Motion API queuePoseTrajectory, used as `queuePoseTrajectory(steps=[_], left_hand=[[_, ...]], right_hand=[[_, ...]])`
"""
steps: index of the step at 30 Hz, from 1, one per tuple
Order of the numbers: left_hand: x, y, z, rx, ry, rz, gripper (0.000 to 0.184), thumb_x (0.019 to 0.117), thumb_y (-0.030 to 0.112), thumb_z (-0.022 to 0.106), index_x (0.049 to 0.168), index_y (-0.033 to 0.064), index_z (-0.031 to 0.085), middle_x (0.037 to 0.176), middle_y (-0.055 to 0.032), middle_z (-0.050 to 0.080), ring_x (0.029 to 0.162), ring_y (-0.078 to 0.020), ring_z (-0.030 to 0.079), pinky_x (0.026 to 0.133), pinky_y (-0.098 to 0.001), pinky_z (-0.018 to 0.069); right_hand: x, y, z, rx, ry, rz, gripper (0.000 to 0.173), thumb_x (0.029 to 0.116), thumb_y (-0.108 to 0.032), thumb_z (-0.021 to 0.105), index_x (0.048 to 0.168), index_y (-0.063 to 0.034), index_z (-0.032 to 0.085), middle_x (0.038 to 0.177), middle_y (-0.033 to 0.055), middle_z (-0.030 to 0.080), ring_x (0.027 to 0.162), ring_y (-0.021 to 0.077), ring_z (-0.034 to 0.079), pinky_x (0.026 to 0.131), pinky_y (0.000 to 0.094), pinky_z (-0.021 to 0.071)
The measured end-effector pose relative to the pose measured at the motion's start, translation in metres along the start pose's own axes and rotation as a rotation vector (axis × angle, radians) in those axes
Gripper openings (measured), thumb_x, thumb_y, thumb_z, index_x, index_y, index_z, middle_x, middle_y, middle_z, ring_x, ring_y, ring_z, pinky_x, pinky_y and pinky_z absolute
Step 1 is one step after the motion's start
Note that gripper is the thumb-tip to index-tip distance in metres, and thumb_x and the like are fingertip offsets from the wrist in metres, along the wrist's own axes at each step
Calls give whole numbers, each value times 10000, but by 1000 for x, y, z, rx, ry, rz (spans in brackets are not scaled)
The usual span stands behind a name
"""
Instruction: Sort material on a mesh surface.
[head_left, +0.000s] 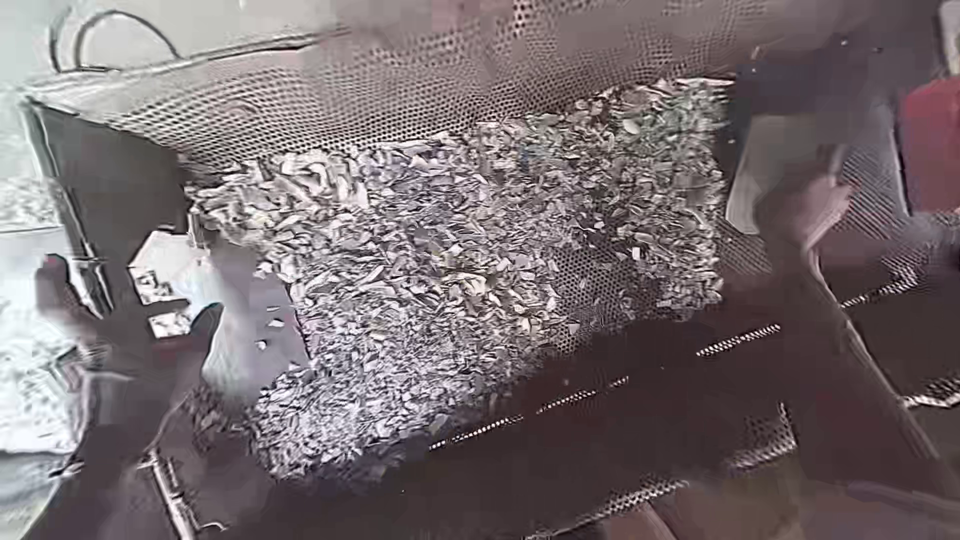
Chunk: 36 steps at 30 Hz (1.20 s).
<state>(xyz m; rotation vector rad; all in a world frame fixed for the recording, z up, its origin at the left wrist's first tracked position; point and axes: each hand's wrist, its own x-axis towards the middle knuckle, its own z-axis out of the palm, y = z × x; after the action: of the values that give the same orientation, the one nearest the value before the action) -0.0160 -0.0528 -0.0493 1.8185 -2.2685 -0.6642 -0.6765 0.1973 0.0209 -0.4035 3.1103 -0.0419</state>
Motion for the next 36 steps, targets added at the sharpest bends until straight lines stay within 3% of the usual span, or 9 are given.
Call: queuePoseTrajectory(steps=[3, 7, 14, 17, 19, 24, 27, 32, 36], left_hand=[[18, -71, 4, -76, 2, -234, 817, 982, 329, 663, 1630, 189, 186, 1388, -326, 541, 1055, -489, 660, 881, -710, 503], [13, -9, 1, -167, -121, -531, 501, 1039, 368, 595, 1341, -31, 563, 1135, -220, 686, 857, -248, 718, 764, -445, 599], [13, -15, 1, -267, -84, -481, 409, 1014, 289, 658, 1355, 88, 556, 965, -179, 695, 723, -240, 715, 660, -450, 609], [19, -22, -10, -151, -68, -463, 351, 1015, 200, 636, 1299, -2, 594, 1072, -326, 661, 909, -473, 669, 824, -699, 488], [17, -19, -3, -170, -108, -470, 365, 1031, 241, 618, 1323, 27, 578, 1070, -260, 681, 854, -372, 697, 793, -605, 549], [20, -21, -11, -79, -70, -457, 344, 1017, 245, 610, 1256, -3, 618, 1050, -330, 658, 907, -495, 654, 811, -728, 466], [9, -2, -9, -147, -166, -466, 416, 1057, 323, 554, 1321, 1, 565, 1100, -298, 682, 908, -457, 698, 807, -670, 536], [23, -16, -12, -162, -112, -493, 350, 1037, 301, 567, 1241, 24, 635, 1049, -272, 703, 898, -449, 707, 810, -702, 524], [17, -16, -8, -183, -113, -521, 387, 1040, 332, 547, 1241, 9, 624, 1039, -279, 690, 841, -409, 715, 769, -631, 563]], right_hand=[[-3, -44, 5, -10, 17, 47, 608, 948, -329, 634, 1429, 20, 507, 1400, 303, 562, 1316, 457, 535, 1052, 626, 422], [-49, -114, 5, -14, -43, -104, 518, 988, -177, 569, 1403, 122, 487, 1321, 421, 547, 1258, 590, 521, 995, 718, 413], [-118, -175, 18, -111, -104, -210, 542, 975, -110, 563, 1489, -24, 417, 1103, 370, 653, 1052, 574, 641, 815, 709, 495], [-168, -203, 36, -8, -60, -544, 528, 1010, -138, 562, 1506, -22, 422, 971, 332, 675, 846, 536, 680, 684, 680, 518], [-208, -213, 56, 95, -59, -714, 484, 999, -126, 569, 1463, -40, 461, 933, 281, 671, 777, 466, 691, 597, 597, 539], [-301, -247, 86, 531, -79, -923, 467, 911, -53, 700, 1359, 42, 605, 1386, 301, 577, 1242, 456, 593, 984, 583, 510], [-340, -220, 83, 382, -187, -1053, 386, 1003, -227, 607, 1330, -29, 659, 1391, 264, 597, 1285, 456, 573, 1014, 617, 468], [-298, -153, 54, 324, -455, -1495, 276, 900, 17, 640, 1128, -86, 756, 1094, 143, 753, 1058, 365, 709, 880, 549, 567], [-237, -128, 24, 164, -422, -1284, 298, 887, -16, 603, 1161, -24, 721, 922, 261, 708, 811, 485, 698, 647, 666, 525]])
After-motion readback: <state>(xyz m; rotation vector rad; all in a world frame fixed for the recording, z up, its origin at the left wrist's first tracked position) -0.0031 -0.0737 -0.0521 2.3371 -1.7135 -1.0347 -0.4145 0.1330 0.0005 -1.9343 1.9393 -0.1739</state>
